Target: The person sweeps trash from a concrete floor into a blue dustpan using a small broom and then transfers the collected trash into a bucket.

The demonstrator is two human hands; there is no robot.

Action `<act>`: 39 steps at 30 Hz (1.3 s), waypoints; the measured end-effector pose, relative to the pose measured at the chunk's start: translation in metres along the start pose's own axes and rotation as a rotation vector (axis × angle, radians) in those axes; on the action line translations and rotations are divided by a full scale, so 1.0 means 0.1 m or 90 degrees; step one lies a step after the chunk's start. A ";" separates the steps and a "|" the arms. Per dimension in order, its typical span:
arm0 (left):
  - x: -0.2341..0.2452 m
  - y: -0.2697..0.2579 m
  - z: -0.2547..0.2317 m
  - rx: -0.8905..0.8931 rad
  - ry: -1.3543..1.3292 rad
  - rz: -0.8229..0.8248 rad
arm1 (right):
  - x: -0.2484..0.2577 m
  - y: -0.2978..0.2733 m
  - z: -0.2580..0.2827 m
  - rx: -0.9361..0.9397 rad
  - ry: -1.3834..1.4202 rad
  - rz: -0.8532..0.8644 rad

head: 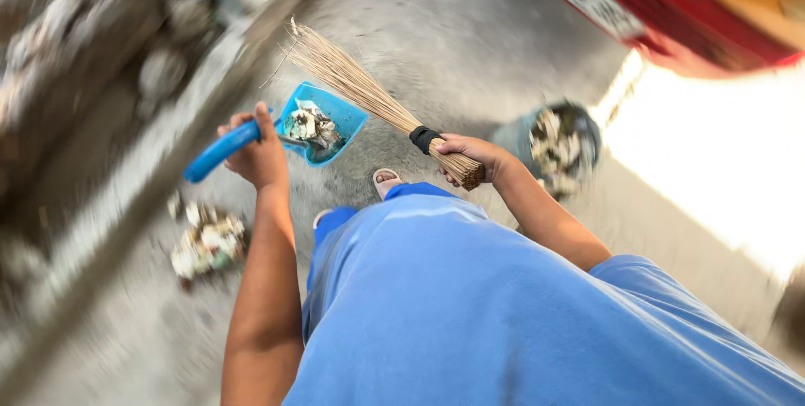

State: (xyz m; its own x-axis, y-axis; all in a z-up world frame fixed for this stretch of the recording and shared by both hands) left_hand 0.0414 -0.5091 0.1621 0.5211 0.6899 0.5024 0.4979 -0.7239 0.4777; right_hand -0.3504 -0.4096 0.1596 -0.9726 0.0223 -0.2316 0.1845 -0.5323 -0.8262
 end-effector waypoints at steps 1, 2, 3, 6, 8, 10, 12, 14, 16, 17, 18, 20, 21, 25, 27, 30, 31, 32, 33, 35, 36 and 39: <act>-0.09 0.07 -0.01 -0.035 -0.062 0.022 | -0.08 -0.07 -0.12 0.015 0.048 -0.020; -0.14 0.19 0.01 -0.066 -0.131 0.051 | -0.26 -0.15 -0.23 0.032 0.098 -0.046; -0.21 0.29 0.04 -0.011 -0.230 0.126 | -0.43 -0.22 -0.35 0.057 0.144 -0.075; -0.50 0.20 -0.21 0.079 -0.411 0.340 | -0.58 -0.45 -0.81 0.120 0.277 -0.184; -0.49 0.22 -0.34 0.032 -0.441 0.414 | -0.93 -0.68 -1.10 0.141 0.339 -0.295; -0.52 0.18 -0.54 0.016 -0.488 0.484 | -1.19 -0.87 -1.36 0.211 0.397 -0.363; -0.52 0.08 -0.74 0.015 -0.539 0.548 | -1.42 -1.03 -1.60 0.289 0.393 -0.453; -0.50 -0.01 -0.88 0.025 -0.598 0.601 | -1.63 -1.14 -1.79 0.376 0.322 -0.566; -0.52 -0.14 -1.04 0.070 -0.679 0.659 | -1.77 -1.26 -2.04 0.293 0.365 -0.675; -0.55 -0.24 -1.14 0.094 -0.717 0.687 | -1.81 -1.31 -2.18 0.248 0.387 -0.724; -0.57 -0.33 -1.21 0.093 -0.727 0.707 | -1.84 -1.36 -2.30 0.305 0.344 -0.768; -0.61 -0.49 -1.32 0.087 -0.743 0.740 | -1.90 -1.40 -2.51 0.418 0.247 -0.844; -0.60 -0.56 -1.36 0.072 -0.711 0.754 | -1.93 -1.35 -2.61 0.342 0.198 -0.908; -0.53 -0.94 -1.46 0.050 -0.640 0.788 | -2.00 -1.18 -2.84 0.002 0.091 -0.940; -0.54 -1.12 -1.52 0.067 -0.649 0.795 | -2.00 -1.16 -2.91 -0.093 0.083 -0.881; -0.51 -1.31 -1.47 0.103 -0.649 0.811 | -2.23 -1.17 -3.06 -0.128 0.063 -0.842; -0.51 -1.38 -1.45 0.111 -0.640 0.819 | -2.34 -1.19 -3.11 -0.137 0.052 -0.840; -0.50 -1.43 -1.45 0.121 -0.634 0.822 | -2.41 -1.24 -3.14 -0.143 0.036 -0.839; -0.47 -1.47 -1.42 0.110 -0.619 0.826 | -2.49 -1.30 -3.16 -0.156 0.029 -0.842; -0.42 -1.54 -1.40 0.085 -0.594 0.836 | -2.63 -1.45 -3.15 -0.178 0.016 -0.852; -0.40 -1.58 -1.42 0.092 -0.619 0.836 | -2.67 -1.53 -3.13 -0.165 0.043 -0.847; -0.32 -1.70 -1.47 0.098 -0.639 0.844 | -2.79 -1.76 -3.08 -0.147 0.123 -0.822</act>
State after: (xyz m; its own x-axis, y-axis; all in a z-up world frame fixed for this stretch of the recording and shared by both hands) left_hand -0.1614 -0.4087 0.1707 0.7865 -0.5889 -0.1861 -0.5951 -0.8032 0.0271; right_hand -0.0684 -0.0609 0.2114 -0.4346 0.5299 0.7282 -0.8131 0.1168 -0.5703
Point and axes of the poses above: each hand's wrist, its own y-axis towards the middle knuckle, its own x-axis out of the back of the hand, z = x × y, the point moved 2 cm from there along y, towards the middle knuckle, and after that the axes turned 9 degrees about -z, right-handed, at the moved point
